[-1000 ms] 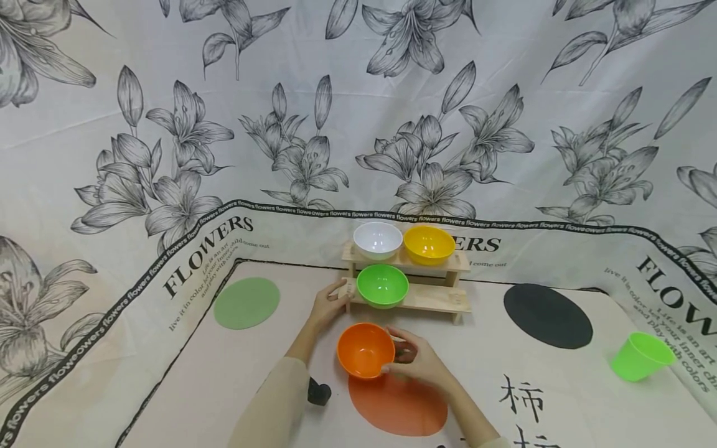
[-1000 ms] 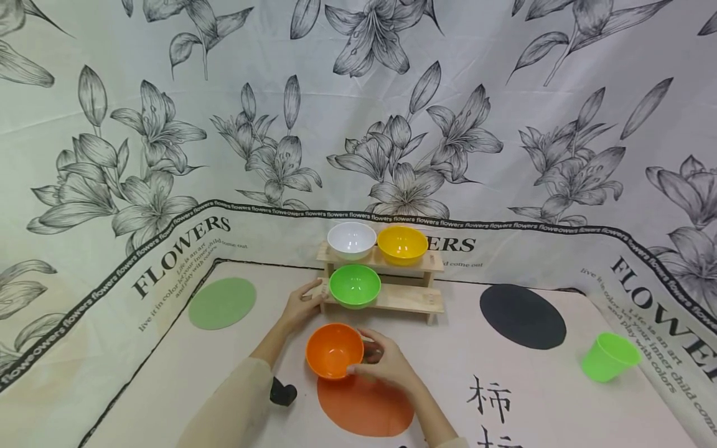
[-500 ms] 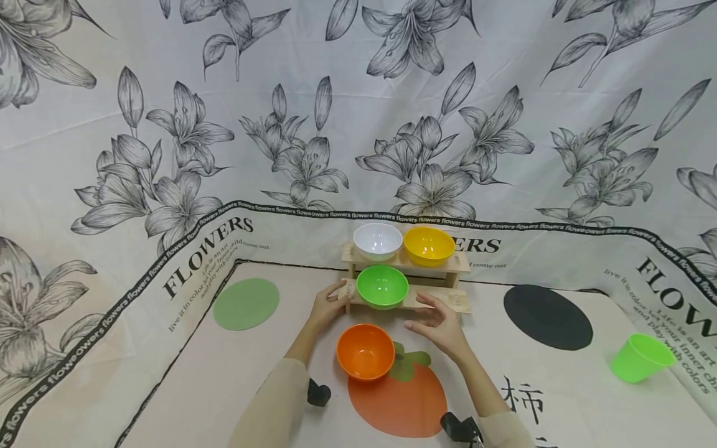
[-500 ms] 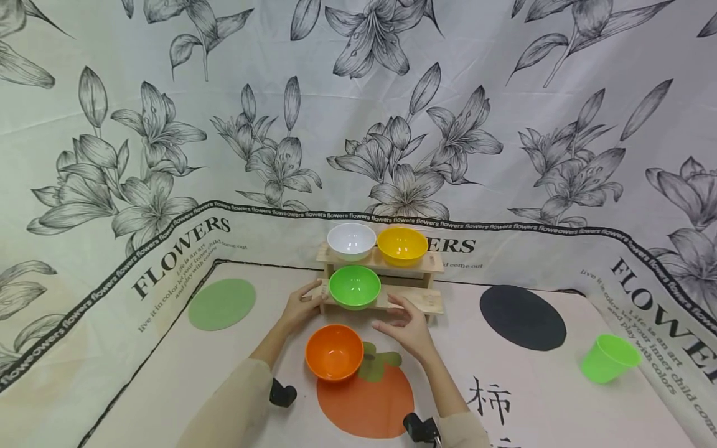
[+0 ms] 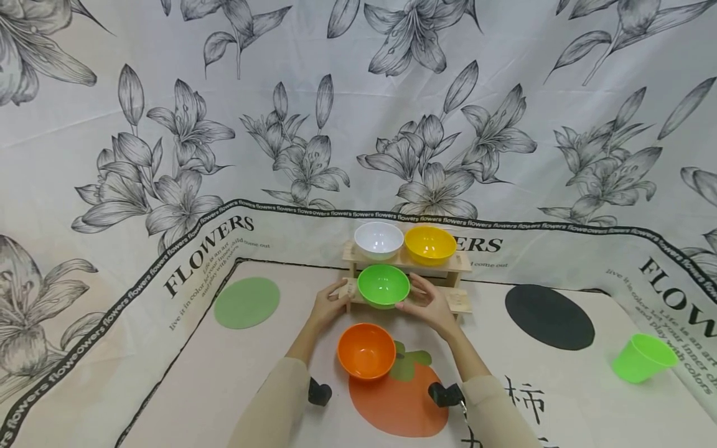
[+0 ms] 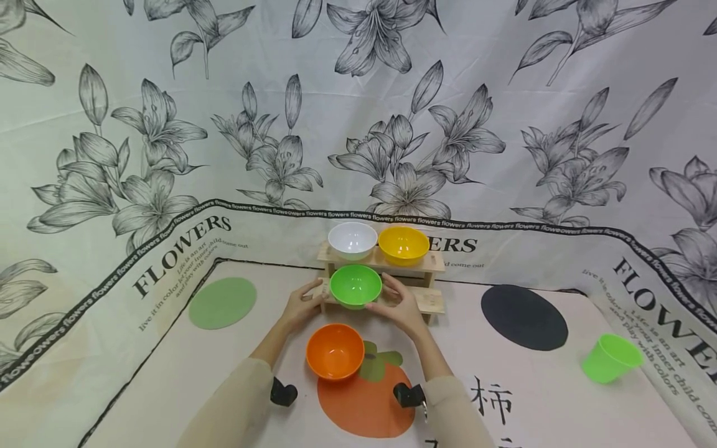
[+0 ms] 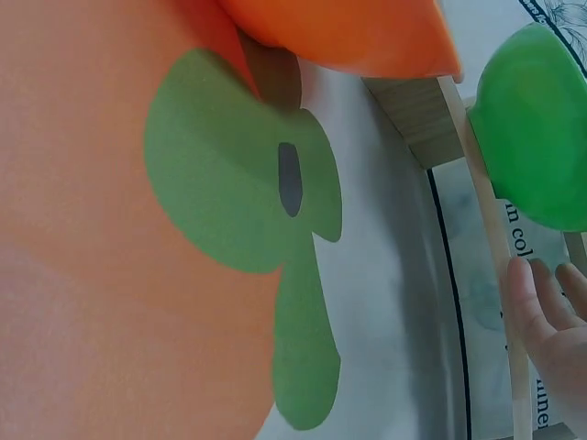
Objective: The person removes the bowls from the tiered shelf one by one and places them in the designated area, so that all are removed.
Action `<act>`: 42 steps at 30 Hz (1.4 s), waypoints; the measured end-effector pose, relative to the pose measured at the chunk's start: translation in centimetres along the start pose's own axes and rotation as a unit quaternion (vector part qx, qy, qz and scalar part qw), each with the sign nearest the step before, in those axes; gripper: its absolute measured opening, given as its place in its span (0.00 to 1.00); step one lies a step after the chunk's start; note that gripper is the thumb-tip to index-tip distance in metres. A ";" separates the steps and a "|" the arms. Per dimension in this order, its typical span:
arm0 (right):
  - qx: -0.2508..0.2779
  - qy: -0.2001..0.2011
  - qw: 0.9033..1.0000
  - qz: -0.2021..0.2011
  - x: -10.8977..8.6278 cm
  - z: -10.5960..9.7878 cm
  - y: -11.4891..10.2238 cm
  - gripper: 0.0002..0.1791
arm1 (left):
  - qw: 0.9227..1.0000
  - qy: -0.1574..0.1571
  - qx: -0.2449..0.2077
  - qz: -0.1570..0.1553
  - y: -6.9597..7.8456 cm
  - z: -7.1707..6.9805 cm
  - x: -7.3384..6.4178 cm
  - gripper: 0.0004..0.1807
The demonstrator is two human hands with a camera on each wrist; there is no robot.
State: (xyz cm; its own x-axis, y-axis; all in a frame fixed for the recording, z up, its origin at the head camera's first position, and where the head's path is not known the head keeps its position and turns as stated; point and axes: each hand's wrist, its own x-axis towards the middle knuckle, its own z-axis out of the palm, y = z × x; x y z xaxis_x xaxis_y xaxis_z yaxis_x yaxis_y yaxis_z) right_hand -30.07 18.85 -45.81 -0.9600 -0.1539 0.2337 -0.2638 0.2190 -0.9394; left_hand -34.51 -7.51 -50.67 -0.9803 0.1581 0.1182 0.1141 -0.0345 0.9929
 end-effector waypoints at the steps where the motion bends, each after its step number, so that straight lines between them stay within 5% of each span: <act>1: 0.003 -0.005 1.000 -0.001 0.1 0.1 0.0 0.43 | 1.000 0.001 -0.001 -0.004 0.4 0.1 -0.2 0.27; 9: 0.016 -0.037 0.999 0.002 0.9 1.1 -0.2 0.45 | 1.000 -0.014 -0.002 -0.019 2.9 0.3 -1.4 0.27; 14: 0.000 -0.043 0.999 0.027 0.9 1.6 -0.3 0.45 | 1.000 0.005 -0.004 -0.009 0.6 0.3 -0.4 0.26; 21: 0.004 -0.044 0.998 0.044 0.6 1.7 -0.9 0.48 | 1.000 -0.010 0.007 -0.025 2.1 0.3 -1.0 0.27; 28: -0.021 -0.031 0.999 0.033 0.5 1.6 -0.4 0.50 | 1.000 0.013 -0.003 -0.022 -0.1 0.2 0.1 0.27; 42: -0.024 -0.018 0.999 0.037 -2.1 0.2 -1.1 0.50 | 1.000 0.009 -0.006 -0.029 -0.1 0.1 0.2 0.28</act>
State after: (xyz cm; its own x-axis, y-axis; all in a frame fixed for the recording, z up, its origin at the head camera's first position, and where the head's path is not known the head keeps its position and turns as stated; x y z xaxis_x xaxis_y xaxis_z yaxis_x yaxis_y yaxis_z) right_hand -27.73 18.77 -45.35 -0.9733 -0.1707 0.1533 -0.1968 0.2778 -0.9403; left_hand -34.69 -7.37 -50.78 -0.9881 0.1415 0.0610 0.0562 -0.0376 0.9977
